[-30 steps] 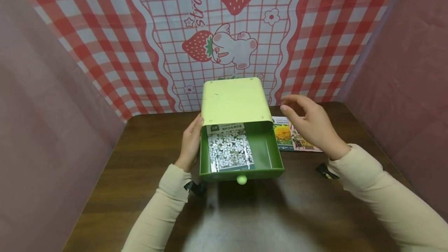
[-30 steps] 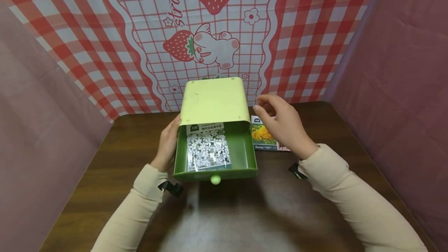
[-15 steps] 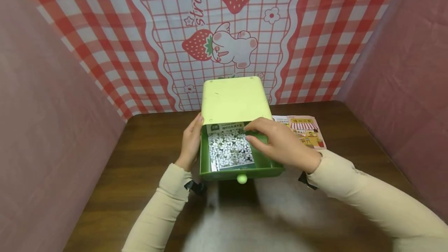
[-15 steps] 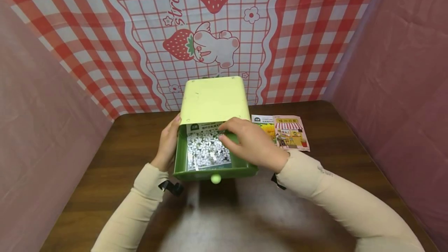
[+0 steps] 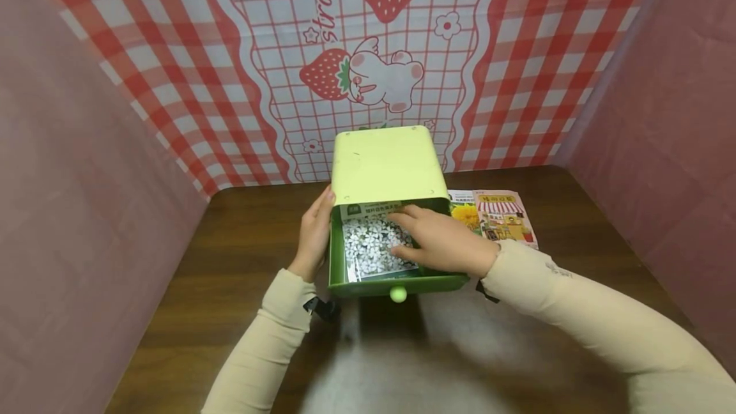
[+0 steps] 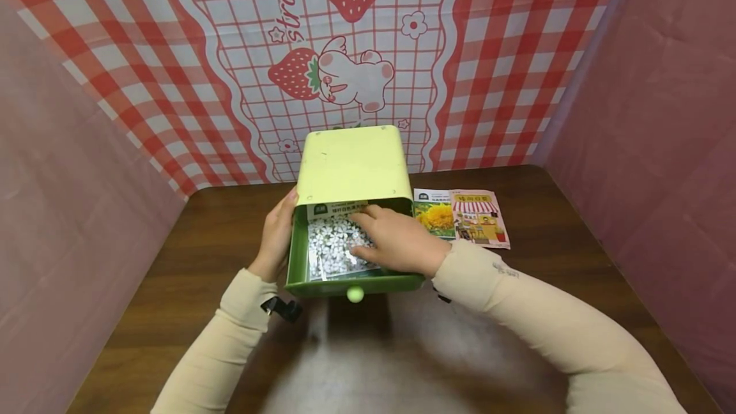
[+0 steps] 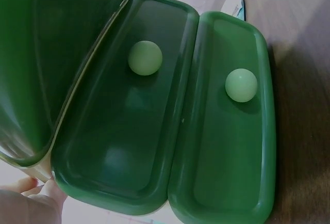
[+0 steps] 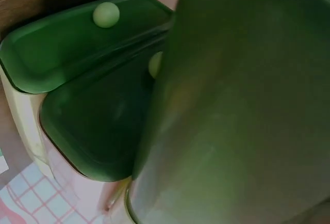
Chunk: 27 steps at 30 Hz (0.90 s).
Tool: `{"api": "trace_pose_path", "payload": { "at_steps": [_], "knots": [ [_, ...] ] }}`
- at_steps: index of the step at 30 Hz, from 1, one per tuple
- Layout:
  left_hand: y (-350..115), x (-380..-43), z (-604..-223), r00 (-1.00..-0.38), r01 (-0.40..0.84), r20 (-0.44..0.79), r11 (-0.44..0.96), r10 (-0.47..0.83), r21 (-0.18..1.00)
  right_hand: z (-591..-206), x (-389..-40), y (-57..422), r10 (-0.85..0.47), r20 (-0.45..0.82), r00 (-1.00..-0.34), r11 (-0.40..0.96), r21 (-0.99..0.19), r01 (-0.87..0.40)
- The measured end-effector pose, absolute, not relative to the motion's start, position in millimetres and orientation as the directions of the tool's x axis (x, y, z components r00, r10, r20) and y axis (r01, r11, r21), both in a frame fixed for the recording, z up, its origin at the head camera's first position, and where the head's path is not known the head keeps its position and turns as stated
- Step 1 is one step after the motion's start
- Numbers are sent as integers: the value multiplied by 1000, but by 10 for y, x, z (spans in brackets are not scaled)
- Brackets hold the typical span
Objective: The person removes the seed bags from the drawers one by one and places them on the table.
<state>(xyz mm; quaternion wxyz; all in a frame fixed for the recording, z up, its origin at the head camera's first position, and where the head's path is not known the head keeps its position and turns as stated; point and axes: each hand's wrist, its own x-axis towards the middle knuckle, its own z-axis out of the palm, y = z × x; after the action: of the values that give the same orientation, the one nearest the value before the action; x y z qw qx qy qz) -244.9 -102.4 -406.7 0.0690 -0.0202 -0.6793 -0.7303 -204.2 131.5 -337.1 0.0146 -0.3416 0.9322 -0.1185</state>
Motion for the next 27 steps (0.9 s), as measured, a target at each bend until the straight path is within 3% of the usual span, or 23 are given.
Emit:
{"api": "trace_pose_path", "payload": {
  "at_steps": [5, 14, 27],
  "knots": [
    [-1019, -2449, -4065, -990, 122, 116, -76, -76, 990, -3404, -2044, 1312, -626, -42, -779, 772, -178, -610],
    [-1019, -2446, -4068, -989, 127, 121, -71, -85, 989, -3420, -2027, 1314, -634, -49, -772, 772, -110, -627],
    [-1029, -2441, -4069, -990, 125, 120, -75, -75, 989, -3433, -2031, 1289, -622, -78, -779, 768, -254, -587]
  ]
}}
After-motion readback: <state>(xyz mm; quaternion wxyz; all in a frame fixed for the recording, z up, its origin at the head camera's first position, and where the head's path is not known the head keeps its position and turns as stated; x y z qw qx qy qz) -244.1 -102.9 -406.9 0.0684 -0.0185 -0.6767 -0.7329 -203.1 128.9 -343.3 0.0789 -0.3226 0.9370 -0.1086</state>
